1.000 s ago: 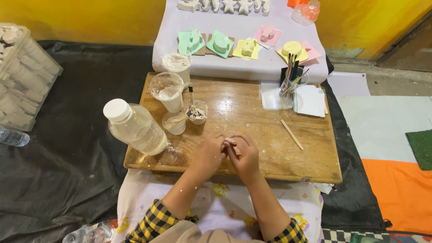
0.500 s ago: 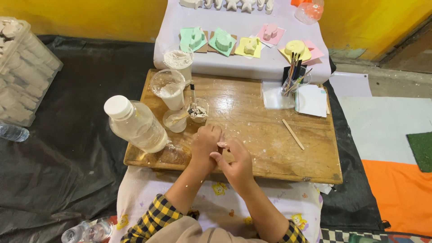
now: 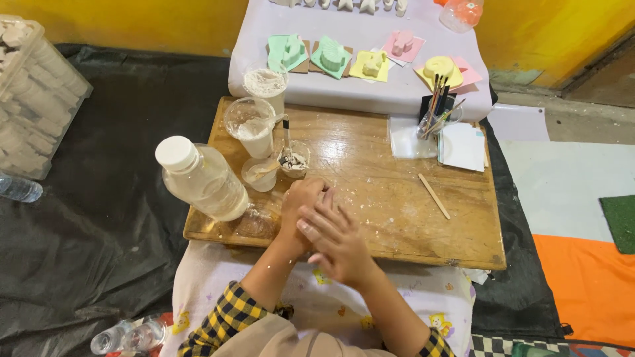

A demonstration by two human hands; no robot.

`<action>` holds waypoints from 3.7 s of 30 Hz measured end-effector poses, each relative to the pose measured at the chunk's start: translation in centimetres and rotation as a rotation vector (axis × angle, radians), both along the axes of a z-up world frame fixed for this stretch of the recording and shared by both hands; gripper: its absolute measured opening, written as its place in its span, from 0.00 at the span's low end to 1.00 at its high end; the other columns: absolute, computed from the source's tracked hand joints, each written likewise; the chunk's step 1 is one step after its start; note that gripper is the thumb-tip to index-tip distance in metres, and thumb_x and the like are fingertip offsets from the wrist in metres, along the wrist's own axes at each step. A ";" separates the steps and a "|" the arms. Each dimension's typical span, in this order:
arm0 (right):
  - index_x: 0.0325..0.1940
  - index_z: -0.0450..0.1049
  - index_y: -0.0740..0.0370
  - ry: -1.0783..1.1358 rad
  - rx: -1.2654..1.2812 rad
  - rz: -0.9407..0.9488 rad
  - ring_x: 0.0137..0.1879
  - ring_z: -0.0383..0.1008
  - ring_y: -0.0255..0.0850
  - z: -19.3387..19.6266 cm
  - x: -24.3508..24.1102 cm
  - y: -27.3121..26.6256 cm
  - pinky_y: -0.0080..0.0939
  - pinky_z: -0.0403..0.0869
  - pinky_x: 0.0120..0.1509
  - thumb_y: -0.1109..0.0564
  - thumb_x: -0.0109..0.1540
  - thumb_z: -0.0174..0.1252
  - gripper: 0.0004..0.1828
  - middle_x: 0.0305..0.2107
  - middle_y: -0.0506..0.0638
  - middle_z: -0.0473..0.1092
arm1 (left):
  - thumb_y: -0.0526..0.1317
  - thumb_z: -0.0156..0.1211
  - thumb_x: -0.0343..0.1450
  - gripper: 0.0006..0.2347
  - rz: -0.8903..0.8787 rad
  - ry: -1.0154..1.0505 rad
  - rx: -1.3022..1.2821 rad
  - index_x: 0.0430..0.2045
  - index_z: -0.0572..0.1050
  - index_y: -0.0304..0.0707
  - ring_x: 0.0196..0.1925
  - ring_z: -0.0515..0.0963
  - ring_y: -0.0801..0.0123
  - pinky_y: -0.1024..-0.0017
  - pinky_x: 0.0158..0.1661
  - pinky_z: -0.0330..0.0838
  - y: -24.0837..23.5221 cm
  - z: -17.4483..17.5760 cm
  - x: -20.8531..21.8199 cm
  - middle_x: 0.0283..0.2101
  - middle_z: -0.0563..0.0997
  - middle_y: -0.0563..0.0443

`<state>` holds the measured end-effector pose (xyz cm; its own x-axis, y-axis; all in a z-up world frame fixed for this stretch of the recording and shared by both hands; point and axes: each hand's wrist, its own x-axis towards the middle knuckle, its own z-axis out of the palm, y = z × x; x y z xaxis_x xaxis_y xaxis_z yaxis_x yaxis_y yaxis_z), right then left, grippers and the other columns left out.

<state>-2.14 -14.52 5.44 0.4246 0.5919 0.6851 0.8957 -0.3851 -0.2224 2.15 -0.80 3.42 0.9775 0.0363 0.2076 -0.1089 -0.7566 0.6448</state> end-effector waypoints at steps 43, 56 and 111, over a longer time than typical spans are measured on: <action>0.51 0.77 0.31 0.049 -0.135 -0.538 0.54 0.70 0.35 -2.5 3.4 -5.7 0.46 0.60 0.57 0.50 0.57 0.55 0.19 0.42 0.31 0.70 | 0.34 0.60 0.67 0.11 -0.483 -0.310 -0.146 0.41 0.74 0.27 0.45 0.80 0.34 0.47 0.48 0.74 -0.3 6.9 -0.7 0.39 0.80 0.28; 0.48 0.80 0.57 0.457 0.066 -0.624 0.51 0.76 0.54 1.9 5.4 -11.0 0.54 0.72 0.57 0.60 0.62 0.57 0.12 0.42 0.54 0.75 | 0.47 0.68 0.71 0.12 -0.158 -0.371 -0.231 0.20 0.77 0.44 0.25 0.77 0.59 0.67 0.33 0.72 1.6 0.4 -1.0 0.19 0.73 0.54; 0.30 0.70 0.50 0.049 -0.336 -0.572 0.34 0.74 0.44 -12.1 4.9 -2.3 0.42 0.72 0.34 0.53 0.55 0.60 0.05 0.28 0.45 0.67 | 0.37 0.46 0.75 0.10 -0.080 -0.817 -0.232 0.38 0.79 0.39 0.32 0.79 0.56 0.58 0.40 0.72 6.8 2.4 -4.0 0.29 0.79 0.55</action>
